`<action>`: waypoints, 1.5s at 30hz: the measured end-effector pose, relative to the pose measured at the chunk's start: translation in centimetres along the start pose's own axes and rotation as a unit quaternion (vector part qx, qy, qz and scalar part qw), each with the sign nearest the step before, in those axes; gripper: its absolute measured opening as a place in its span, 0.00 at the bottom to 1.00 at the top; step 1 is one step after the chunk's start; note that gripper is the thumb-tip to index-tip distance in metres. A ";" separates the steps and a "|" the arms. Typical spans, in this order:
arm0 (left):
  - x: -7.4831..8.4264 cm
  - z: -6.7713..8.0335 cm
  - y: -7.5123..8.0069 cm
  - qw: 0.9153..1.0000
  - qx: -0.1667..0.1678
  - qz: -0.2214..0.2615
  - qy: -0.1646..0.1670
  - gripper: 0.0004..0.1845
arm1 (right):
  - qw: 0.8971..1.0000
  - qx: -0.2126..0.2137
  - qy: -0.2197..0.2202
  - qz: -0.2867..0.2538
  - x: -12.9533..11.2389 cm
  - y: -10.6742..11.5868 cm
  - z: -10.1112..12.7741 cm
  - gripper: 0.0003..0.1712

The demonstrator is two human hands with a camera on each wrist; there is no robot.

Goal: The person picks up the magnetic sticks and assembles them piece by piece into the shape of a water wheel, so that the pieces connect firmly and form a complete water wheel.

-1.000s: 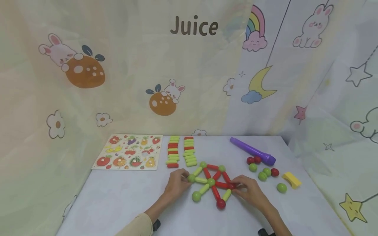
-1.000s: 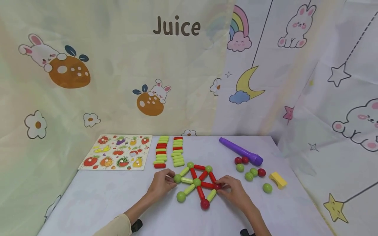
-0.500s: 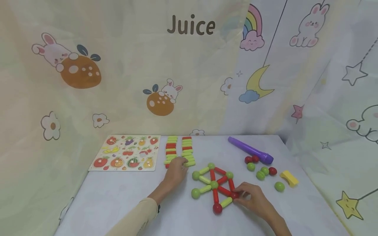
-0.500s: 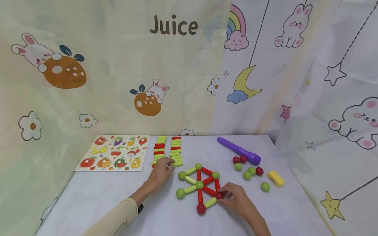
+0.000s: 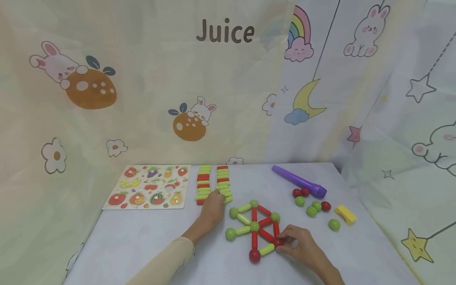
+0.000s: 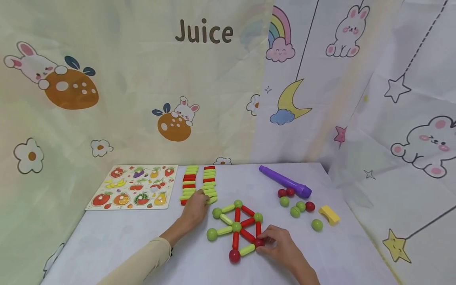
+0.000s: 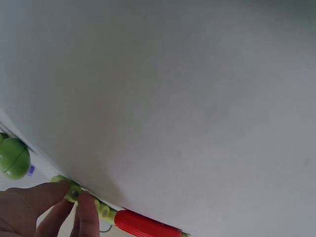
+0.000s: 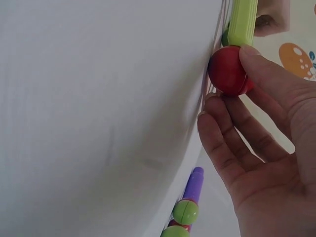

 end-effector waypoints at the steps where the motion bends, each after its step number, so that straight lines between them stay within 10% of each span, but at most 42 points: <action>1: 0.0 0.1 0.1 1.000 0.002 0.007 0.009 0.09 | 1.000 0.001 -0.001 0.003 -0.1 -0.1 0.0 0.15; 13: 0.1 3.1 4.0 0.961 -0.042 0.184 0.201 0.06 | 0.999 0.025 0.005 0.020 -0.6 -1.5 -0.8 0.15; 24: 1.5 3.9 3.7 0.940 -0.050 0.226 0.251 0.04 | 0.999 0.035 0.033 0.002 -1.0 -1.9 -1.2 0.15; 36: 1.1 5.1 3.8 0.934 -0.118 0.288 0.175 0.33 | 0.999 0.028 0.037 -0.003 -0.8 -1.8 -1.4 0.16; 45: 0.9 5.3 3.3 0.954 -0.172 0.235 0.075 0.41 | 0.999 0.018 0.035 -0.015 -0.6 -1.7 -1.5 0.15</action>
Point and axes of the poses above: each hand's wrist, its own z-axis away from the middle knuckle, its own y-axis out of the back of the hand, x = y × z, the point moved 2 cm from there along -z, towards the middle knuckle, and after that the axes turned 15 degrees about x, right-handed, at the moved point
